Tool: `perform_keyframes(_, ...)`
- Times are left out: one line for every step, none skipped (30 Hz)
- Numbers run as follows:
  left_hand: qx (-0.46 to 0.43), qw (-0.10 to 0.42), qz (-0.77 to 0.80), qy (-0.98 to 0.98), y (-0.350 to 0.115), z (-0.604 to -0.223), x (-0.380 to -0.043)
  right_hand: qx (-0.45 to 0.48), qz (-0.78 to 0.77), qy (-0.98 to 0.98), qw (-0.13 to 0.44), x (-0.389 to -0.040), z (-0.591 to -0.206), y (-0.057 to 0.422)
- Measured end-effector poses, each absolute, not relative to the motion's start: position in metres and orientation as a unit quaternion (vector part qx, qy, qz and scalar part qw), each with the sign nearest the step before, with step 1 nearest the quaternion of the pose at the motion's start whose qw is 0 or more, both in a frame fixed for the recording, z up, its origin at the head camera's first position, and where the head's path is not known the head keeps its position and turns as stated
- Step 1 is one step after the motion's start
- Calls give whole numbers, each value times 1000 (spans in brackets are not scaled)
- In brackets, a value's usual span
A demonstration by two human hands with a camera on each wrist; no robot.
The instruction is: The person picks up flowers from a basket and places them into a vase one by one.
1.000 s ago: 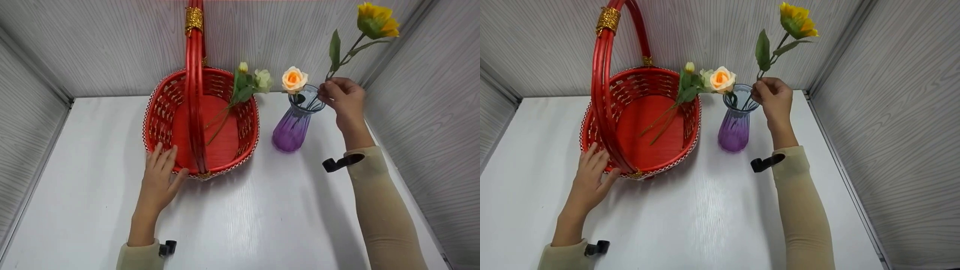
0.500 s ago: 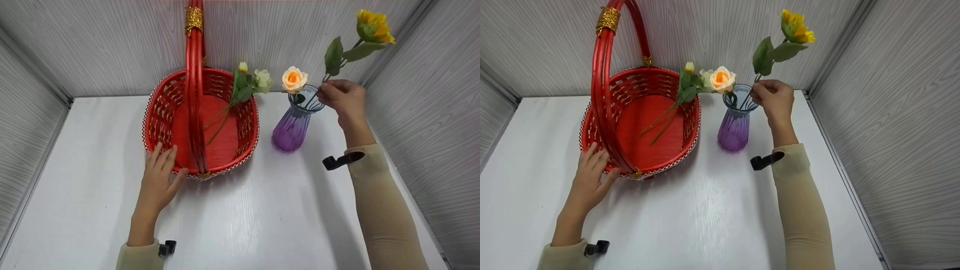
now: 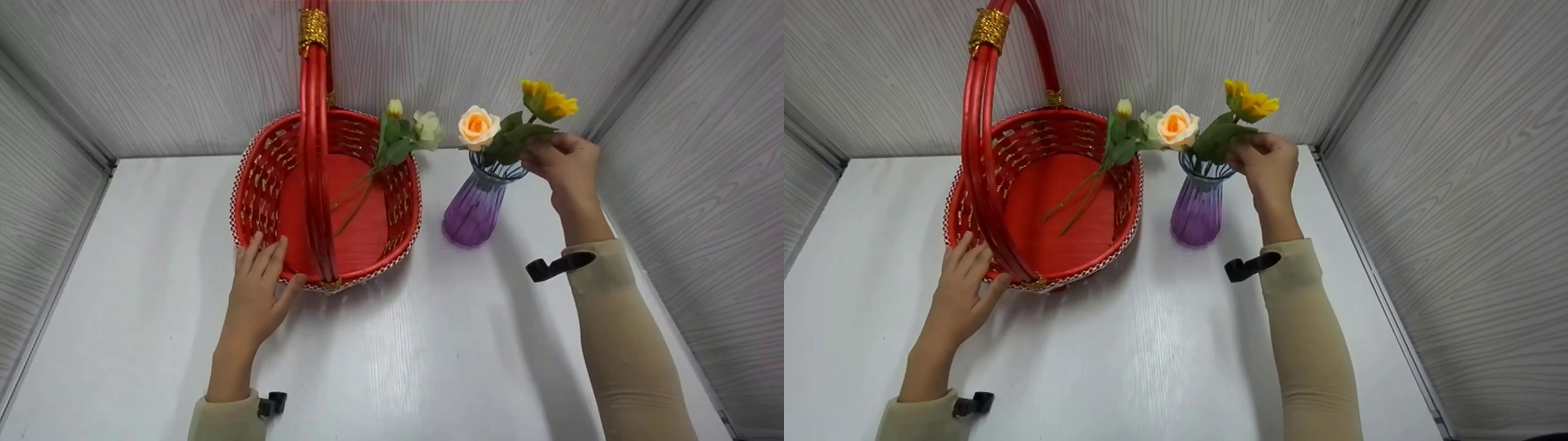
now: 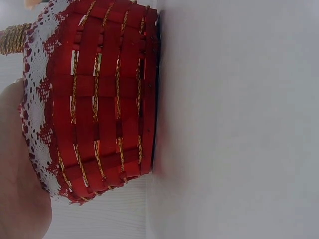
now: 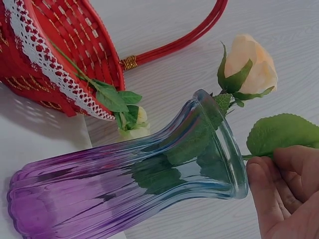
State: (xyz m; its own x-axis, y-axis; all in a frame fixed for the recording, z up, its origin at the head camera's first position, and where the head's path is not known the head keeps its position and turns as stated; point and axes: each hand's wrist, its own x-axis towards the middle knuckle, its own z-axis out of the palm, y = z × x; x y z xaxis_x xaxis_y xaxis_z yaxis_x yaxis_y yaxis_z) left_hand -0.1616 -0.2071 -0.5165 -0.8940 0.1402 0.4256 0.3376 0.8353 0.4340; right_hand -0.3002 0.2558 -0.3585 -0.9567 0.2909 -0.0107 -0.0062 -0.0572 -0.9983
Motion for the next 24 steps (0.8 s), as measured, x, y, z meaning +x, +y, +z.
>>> perform_keyframes(-127, 191, -256, -939, -207, -517, -162, -108, 720, -678, 102, -300, -358, 256)
perform_keyframes(-126, 191, -255, -939, -207, -517, -162, -111, 721, -677, 101, -300, -358, 256)
perform_keyframes(-125, 190, -255, -940, -207, -517, -162, -114, 722, -676, 99, -299, -358, 256)
perform_keyframes(-126, 192, -254, -939, -208, -518, -162, -115, 723, -674, 99, -299, -358, 256)
perform_keyframes(-126, 193, -255, -939, -208, -518, -162, -115, 723, -675, 98, -298, -358, 256)
perform_keyframes(-126, 194, -255, -939, -208, -518, -162, -114, 724, -673, 97, -297, -358, 255)
perform_keyframes(-127, 196, -255, -938, -208, -518, -162, -112, 724, -673, 98, -296, -359, 255)
perform_keyframes(-128, 198, -256, -938, -207, -518, -162, -109, 726, -671, 98, -296, -360, 254)
perform_keyframes(-130, 199, -257, -937, -207, -518, -162, -106, 728, -670, 98, -294, -361, 253)
perform_keyframes(-132, 201, -258, -936, -207, -518, -162, -103, 730, -669, 98, -293, -362, 252)
perform_keyframes(-133, 202, -259, -935, -207, -518, -162, -99, 732, -667, 97, -292, -362, 251)
perform_keyframes(-134, 202, -260, -935, -206, -517, -162, -95, 735, -664, 96, -290, -363, 251)
perform_keyframes(-135, 202, -261, -934, -206, -517, -162, -91, 737, -663, 96, -288, -363, 250)
perform_keyframes(-136, 202, -261, -934, -206, -517, -162, -86, 739, -661, 96, -286, -364, 248)
perform_keyframes(-136, 202, -261, -934, -206, -517, -163, -81, 740, -661, 97, -284, -364, 247)
perform_keyframes(-136, 201, -261, -934, -206, -517, -163, -75, 741, -660, 97, -281, -364, 246)
perform_keyframes(-136, 200, -260, -935, -207, -517, -163, -70, 743, -659, 98, -279, -364, 244)
perform_keyframes(-136, 200, -259, -935, -207, -517, -163, -65, 745, -657, 98, -277, -364, 243)
perform_keyframes(-136, 199, -258, -935, -207, -518, -163, -61, 747, -655, 98, -276, -364, 241)
perform_keyframes(-136, 199, -257, -936, -207, -518, -163, -57, 750, -652, 98, -274, -364, 239)
perform_keyframes(-136, 199, -256, -936, -207, -518, -163, -53, 753, -649, 98, -273, -364, 237)
perform_keyframes(-136, 199, -255, -936, -208, -518, -163, -49, 757, -644, 97, -272, -365, 235)
perform_keyframes(-135, 198, -255, -937, -208, -518, -163, -45, 759, -642, 96, -271, -365, 232)
perform_keyframes(-135, 198, -255, -937, -208, -518, -163, -42, 762, -639, 95, -270, -366, 230)
